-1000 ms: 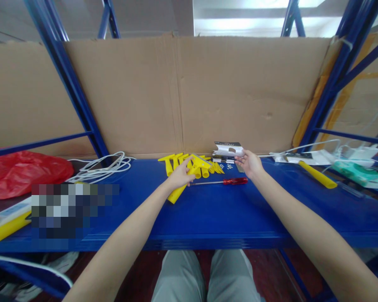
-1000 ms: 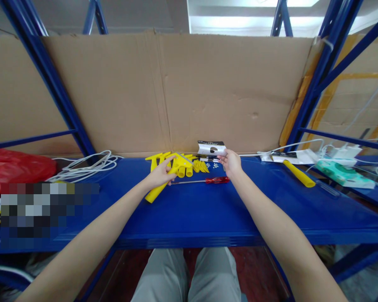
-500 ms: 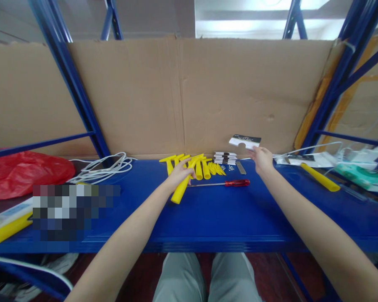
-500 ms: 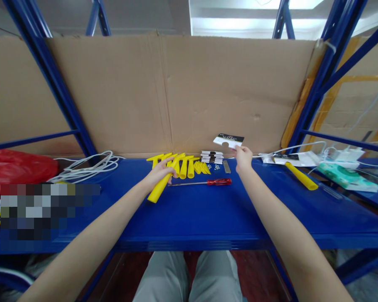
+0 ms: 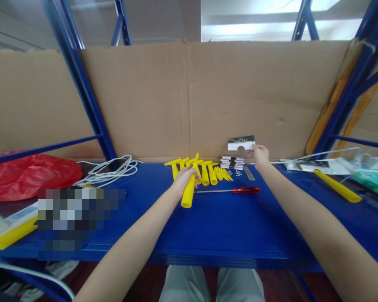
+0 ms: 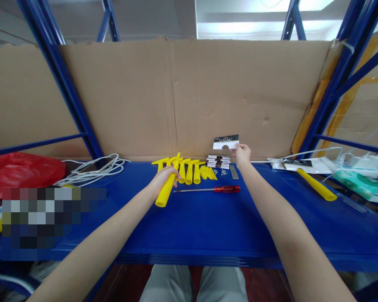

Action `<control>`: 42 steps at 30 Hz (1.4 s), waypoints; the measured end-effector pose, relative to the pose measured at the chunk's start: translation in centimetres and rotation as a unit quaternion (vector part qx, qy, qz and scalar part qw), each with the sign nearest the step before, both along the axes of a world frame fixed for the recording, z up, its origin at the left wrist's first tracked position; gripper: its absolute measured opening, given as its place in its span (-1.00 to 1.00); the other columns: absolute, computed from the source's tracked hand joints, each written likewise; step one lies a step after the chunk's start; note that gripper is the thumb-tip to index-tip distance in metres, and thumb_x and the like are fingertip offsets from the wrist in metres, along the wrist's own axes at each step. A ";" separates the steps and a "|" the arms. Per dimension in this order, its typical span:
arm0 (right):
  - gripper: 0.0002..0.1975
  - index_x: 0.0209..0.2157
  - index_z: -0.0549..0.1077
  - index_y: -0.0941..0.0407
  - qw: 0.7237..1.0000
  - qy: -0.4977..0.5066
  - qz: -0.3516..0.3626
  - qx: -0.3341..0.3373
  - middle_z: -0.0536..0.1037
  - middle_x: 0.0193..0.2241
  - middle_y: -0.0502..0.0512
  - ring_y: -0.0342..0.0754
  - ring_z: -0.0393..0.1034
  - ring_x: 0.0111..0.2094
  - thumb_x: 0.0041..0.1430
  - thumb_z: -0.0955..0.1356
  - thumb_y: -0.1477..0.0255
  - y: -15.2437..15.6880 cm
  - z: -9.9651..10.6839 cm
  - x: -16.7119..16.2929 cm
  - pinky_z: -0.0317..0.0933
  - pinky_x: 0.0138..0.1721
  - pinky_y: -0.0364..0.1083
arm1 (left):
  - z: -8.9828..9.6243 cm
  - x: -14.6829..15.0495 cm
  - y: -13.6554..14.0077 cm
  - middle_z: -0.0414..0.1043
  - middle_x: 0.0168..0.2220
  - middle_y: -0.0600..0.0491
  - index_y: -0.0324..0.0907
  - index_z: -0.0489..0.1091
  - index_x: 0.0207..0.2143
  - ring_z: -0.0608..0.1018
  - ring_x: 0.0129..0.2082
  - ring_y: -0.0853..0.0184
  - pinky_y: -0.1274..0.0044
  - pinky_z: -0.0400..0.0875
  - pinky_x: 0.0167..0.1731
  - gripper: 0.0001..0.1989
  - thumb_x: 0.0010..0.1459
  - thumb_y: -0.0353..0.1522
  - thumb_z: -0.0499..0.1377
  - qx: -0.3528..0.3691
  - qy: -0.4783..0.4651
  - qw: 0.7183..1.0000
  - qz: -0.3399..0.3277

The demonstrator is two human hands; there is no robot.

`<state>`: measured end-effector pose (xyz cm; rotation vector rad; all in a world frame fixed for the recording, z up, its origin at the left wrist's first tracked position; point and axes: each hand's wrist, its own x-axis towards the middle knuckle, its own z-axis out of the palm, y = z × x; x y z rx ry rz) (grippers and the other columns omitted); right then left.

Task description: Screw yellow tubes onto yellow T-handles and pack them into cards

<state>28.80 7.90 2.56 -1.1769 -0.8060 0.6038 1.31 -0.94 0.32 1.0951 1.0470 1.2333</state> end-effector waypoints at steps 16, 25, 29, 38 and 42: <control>-0.78 -0.25 0.41 0.26 0.964 -0.189 -0.024 -0.187 0.43 -0.59 0.06 -0.23 0.25 -0.69 0.03 0.27 0.69 3.6 -1.0 -1.3 0.11 -0.69 -0.25 | 0.3 0.3 -1.0 0.35 -0.70 0.12 -0.18 0.17 -0.45 0.28 -0.84 0.46 0.61 0.21 -0.78 -0.87 -0.15 -0.49 0.03 -0.009 0.000 1.000 -0.023; -0.88 -0.42 0.47 0.19 0.948 -0.241 -0.045 -0.202 0.34 -0.75 0.03 -0.04 0.36 -0.62 -0.03 0.31 0.60 3.7 -1.4 -0.6 0.25 -0.60 -0.11 | 0.0 0.2 -0.5 0.34 -0.69 0.11 -0.19 0.20 -0.43 0.28 -0.83 0.46 0.60 0.21 -0.76 -0.85 -0.17 -0.49 0.04 -0.010 0.001 1.000 -0.023; -0.91 -0.50 0.46 0.18 0.945 -0.264 -0.044 -0.188 0.43 -0.66 0.14 0.07 0.44 -0.47 -0.09 0.32 0.60 2.9 -1.1 0.0 0.33 -0.43 -0.01 | 0.0 0.0 -0.3 0.34 -0.69 0.11 -0.20 0.21 -0.44 0.29 -0.82 0.46 0.60 0.20 -0.76 -0.88 -0.15 -0.47 0.05 -0.016 0.000 1.000 -0.024; -0.82 -0.37 0.50 0.12 0.835 -0.541 0.087 -0.046 0.56 -0.32 0.17 0.04 0.44 -0.26 0.09 0.26 0.43 -4.5 -1.2 -0.5 0.26 -0.18 -0.01 | 0.8 0.1 -0.7 0.30 -0.74 0.12 -0.20 0.20 -0.49 0.27 -0.83 0.45 0.60 0.19 -0.77 -0.90 -0.17 -0.49 0.03 -0.030 0.002 0.999 -0.010; -0.81 -0.34 0.51 0.08 0.769 -0.621 0.134 -0.067 0.59 -0.29 0.12 0.10 0.43 -0.20 0.12 0.28 0.35 -7.5 -2.0 -1.1 0.21 -0.12 0.06 | 0.9 -0.2 -0.5 0.22 -0.78 0.12 -0.18 0.20 -0.56 0.26 -0.83 0.44 0.59 0.19 -0.78 -0.94 -0.17 -0.49 0.02 -0.034 0.011 0.999 0.000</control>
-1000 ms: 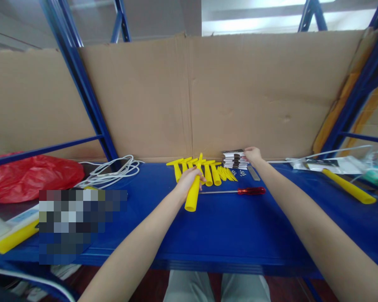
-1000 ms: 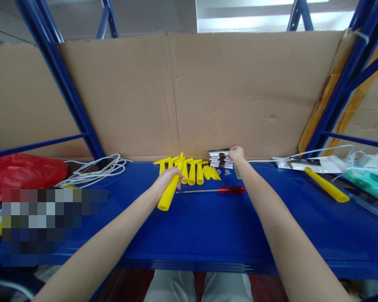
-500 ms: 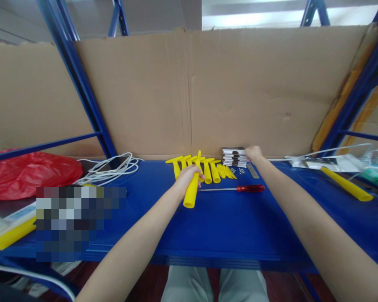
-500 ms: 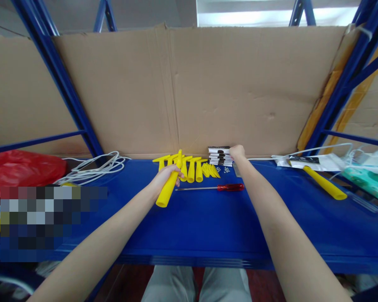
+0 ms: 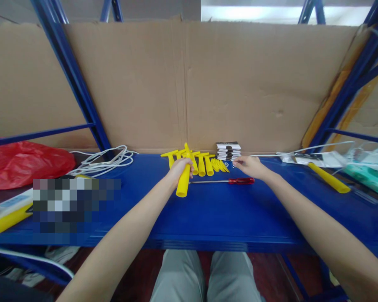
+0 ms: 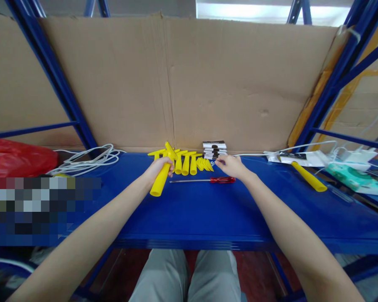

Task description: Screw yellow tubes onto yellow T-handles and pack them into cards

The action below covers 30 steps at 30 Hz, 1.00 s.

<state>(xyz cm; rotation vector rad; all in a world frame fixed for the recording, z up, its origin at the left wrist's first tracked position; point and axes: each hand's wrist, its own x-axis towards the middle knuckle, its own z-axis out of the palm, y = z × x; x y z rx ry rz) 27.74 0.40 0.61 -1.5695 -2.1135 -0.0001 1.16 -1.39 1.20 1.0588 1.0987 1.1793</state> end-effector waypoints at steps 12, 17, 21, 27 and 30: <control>-0.72 -0.34 0.54 0.03 0.978 -0.106 0.108 -0.140 0.58 -0.26 0.10 0.11 0.41 -0.17 -0.06 0.39 0.17 -1.7 0.2 -0.3 0.22 -0.17 0.00 | -0.1 -0.9 0.6 0.15 -0.81 0.13 -0.18 0.21 -0.60 0.24 -0.81 0.45 0.60 0.22 -0.75 -0.94 -0.16 -0.49 0.03 -0.008 0.002 1.000 0.017; -0.77 -0.35 0.52 0.11 0.972 -0.089 0.166 -0.144 0.53 -0.30 0.12 -0.02 0.39 -0.30 -0.05 0.38 0.27 -1.5 -0.7 -1.0 0.25 -0.30 -0.11 | 0.1 -0.7 0.1 0.16 -0.81 0.14 -0.18 0.21 -0.58 0.23 -0.83 0.45 0.59 0.21 -0.75 -0.93 -0.18 -0.50 0.04 -0.009 0.049 0.999 -0.020; -0.83 -0.40 0.49 0.13 0.971 -0.080 0.178 -0.138 0.51 -0.32 0.14 -0.03 0.37 -0.31 -0.06 0.38 0.34 -1.7 -0.6 -1.5 0.24 -0.28 -0.10 | -0.1 -0.5 -0.1 0.17 -0.81 0.14 -0.17 0.19 -0.57 0.25 -0.83 0.44 0.59 0.21 -0.75 -0.91 -0.18 -0.51 0.03 0.007 0.084 0.996 -0.024; -0.82 -0.43 0.47 0.11 0.973 -0.023 0.165 -0.157 0.54 -0.41 0.07 -0.02 0.39 -0.34 -0.07 0.38 0.30 -1.7 -0.1 -0.5 0.24 -0.30 -0.09 | -0.3 -0.5 0.0 0.19 -0.78 0.13 -0.18 0.19 -0.57 0.28 -0.82 0.44 0.60 0.22 -0.75 -0.91 -0.17 -0.52 0.04 0.019 0.112 0.993 -0.029; -0.82 -0.44 0.46 0.11 0.976 0.015 0.157 -0.150 0.55 -0.44 0.05 -0.03 0.40 -0.37 -0.11 0.39 0.30 -1.7 0.3 0.4 0.25 -0.31 -0.08 | -0.5 -0.6 0.2 0.19 -0.78 0.13 -0.17 0.18 -0.59 0.27 -0.82 0.44 0.59 0.21 -0.75 -0.89 -0.17 -0.53 0.04 0.027 0.108 0.993 -0.036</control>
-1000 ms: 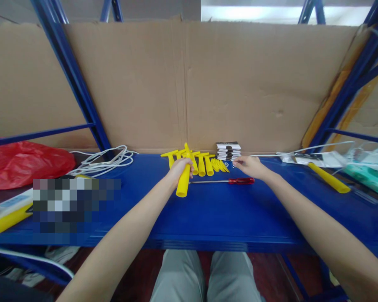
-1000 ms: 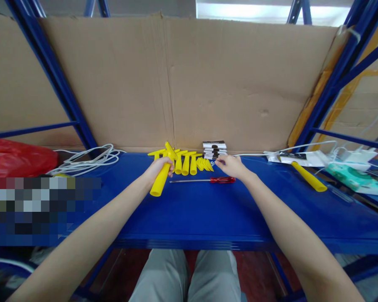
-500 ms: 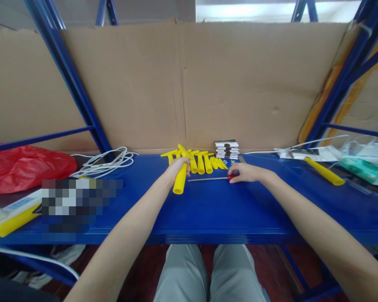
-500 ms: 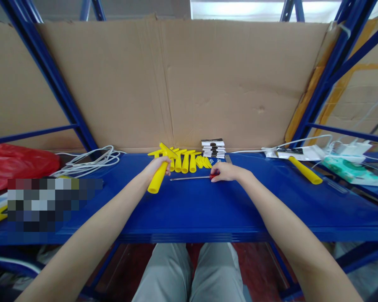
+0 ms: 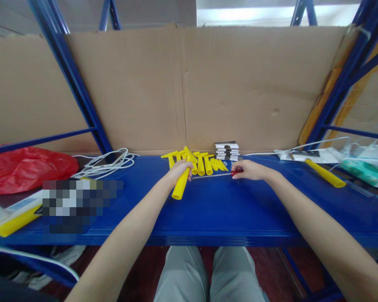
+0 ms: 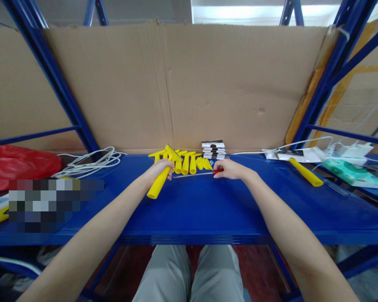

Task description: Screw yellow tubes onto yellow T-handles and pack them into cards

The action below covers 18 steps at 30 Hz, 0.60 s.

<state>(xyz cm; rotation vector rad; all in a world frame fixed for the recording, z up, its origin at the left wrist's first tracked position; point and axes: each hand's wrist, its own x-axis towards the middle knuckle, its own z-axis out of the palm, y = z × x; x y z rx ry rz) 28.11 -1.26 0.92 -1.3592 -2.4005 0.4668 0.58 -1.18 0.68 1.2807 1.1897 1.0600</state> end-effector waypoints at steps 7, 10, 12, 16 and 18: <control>-0.85 -0.50 0.42 0.08 0.993 0.098 -0.056 0.028 0.56 -0.46 0.04 -0.01 0.42 -0.38 -0.15 0.41 0.33 0.5 0.0 1.3 0.28 -0.29 -0.06 | -0.3 0.0 0.3 0.18 -0.82 0.13 -0.16 0.16 -0.58 0.26 -0.83 0.42 0.58 0.23 -0.76 -0.89 -0.17 -0.53 0.03 0.011 0.012 1.000 -0.017; -0.86 -0.52 0.42 0.08 0.990 0.109 -0.077 0.036 0.56 -0.47 0.03 -0.01 0.42 -0.40 -0.18 0.41 0.34 0.8 -0.2 1.5 0.29 -0.29 -0.05 | -0.4 0.0 0.3 0.19 -0.82 0.14 -0.16 0.16 -0.57 0.26 -0.82 0.42 0.58 0.26 -0.74 -0.88 -0.18 -0.53 0.03 0.015 0.014 0.999 -0.026; -0.88 -0.53 0.41 0.08 0.990 0.112 -0.081 0.037 0.56 -0.48 0.03 -0.01 0.42 -0.41 -0.17 0.41 0.36 0.8 -0.3 1.5 0.29 -0.29 -0.05 | -0.4 0.0 0.3 0.19 -0.81 0.15 -0.16 0.16 -0.56 0.27 -0.82 0.42 0.59 0.26 -0.74 -0.88 -0.20 -0.53 0.04 0.016 0.014 0.999 -0.030; -0.90 -0.53 0.40 0.09 0.989 0.112 -0.088 0.040 0.56 -0.47 0.05 -0.01 0.43 -0.41 -0.17 0.39 0.40 0.8 -0.3 1.6 0.29 -0.29 -0.04 | -0.5 0.0 0.2 0.19 -0.81 0.15 -0.16 0.18 -0.55 0.27 -0.81 0.42 0.59 0.25 -0.75 -0.88 -0.21 -0.51 0.04 0.022 0.017 0.999 -0.040; -0.90 -0.53 0.40 0.09 0.989 0.108 -0.091 0.042 0.56 -0.46 0.06 0.00 0.43 -0.40 -0.17 0.40 0.40 0.9 -0.3 1.7 0.29 -0.29 -0.04 | -0.5 0.0 0.2 0.19 -0.81 0.15 -0.16 0.18 -0.55 0.27 -0.82 0.42 0.58 0.25 -0.75 -0.90 -0.22 -0.50 0.04 0.026 0.022 0.998 -0.045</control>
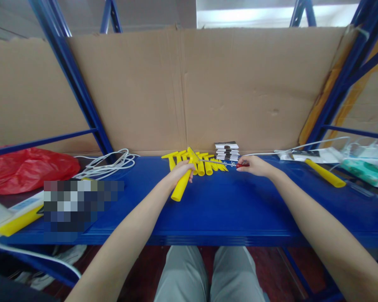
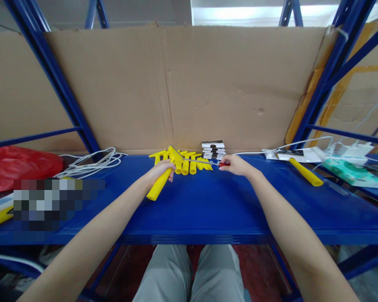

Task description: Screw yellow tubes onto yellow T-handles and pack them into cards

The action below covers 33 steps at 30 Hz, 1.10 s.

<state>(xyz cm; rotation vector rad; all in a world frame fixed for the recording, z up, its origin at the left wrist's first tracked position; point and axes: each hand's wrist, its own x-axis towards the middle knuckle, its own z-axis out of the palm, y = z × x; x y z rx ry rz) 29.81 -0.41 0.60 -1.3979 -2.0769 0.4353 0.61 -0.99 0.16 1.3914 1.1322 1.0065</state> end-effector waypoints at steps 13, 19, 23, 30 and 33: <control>-0.87 -0.49 0.39 0.09 0.999 -0.024 0.023 0.012 0.57 -0.42 0.09 0.02 0.45 -0.38 -0.12 0.38 0.35 0.3 -0.1 0.2 0.31 -0.28 -0.02 | 0.1 0.2 0.0 0.21 -0.81 0.15 -0.19 0.17 -0.52 0.29 -0.82 0.42 0.60 0.22 -0.75 -0.90 -0.19 -0.50 0.04 0.001 0.015 1.000 0.010; -0.88 -0.49 0.38 0.10 0.999 -0.024 0.029 0.020 0.57 -0.44 0.08 0.02 0.45 -0.39 -0.12 0.38 0.36 0.4 -0.2 0.1 0.31 -0.30 -0.02 | 0.1 0.2 -0.1 0.20 -0.81 0.17 -0.19 0.17 -0.49 0.28 -0.82 0.43 0.60 0.24 -0.74 -0.89 -0.18 -0.50 0.03 0.007 0.016 1.000 0.009; -0.88 -0.49 0.38 0.10 0.999 -0.029 0.031 0.024 0.56 -0.45 0.09 0.02 0.45 -0.39 -0.09 0.37 0.36 0.5 -0.3 0.1 0.31 -0.30 -0.01 | 0.0 0.2 0.0 0.19 -0.81 0.18 -0.18 0.16 -0.49 0.28 -0.82 0.43 0.58 0.26 -0.73 -0.88 -0.18 -0.50 0.03 0.009 0.008 1.000 0.011; -0.90 -0.47 0.39 0.10 0.997 -0.041 0.034 0.050 0.55 -0.44 0.08 0.01 0.44 -0.39 -0.07 0.37 0.39 0.7 -0.5 0.0 0.30 -0.31 -0.03 | 0.1 0.2 0.0 0.19 -0.81 0.18 -0.17 0.14 -0.52 0.27 -0.83 0.44 0.59 0.27 -0.74 -0.89 -0.17 -0.51 0.03 0.005 0.009 1.000 0.017; -0.91 -0.48 0.39 0.10 0.995 -0.048 0.035 0.075 0.54 -0.45 0.07 -0.01 0.42 -0.41 -0.06 0.37 0.39 0.8 -0.5 0.0 0.30 -0.33 -0.04 | 0.1 0.2 0.0 0.19 -0.80 0.18 -0.17 0.14 -0.51 0.27 -0.82 0.44 0.59 0.26 -0.74 -0.89 -0.16 -0.50 0.03 0.005 0.006 1.000 0.020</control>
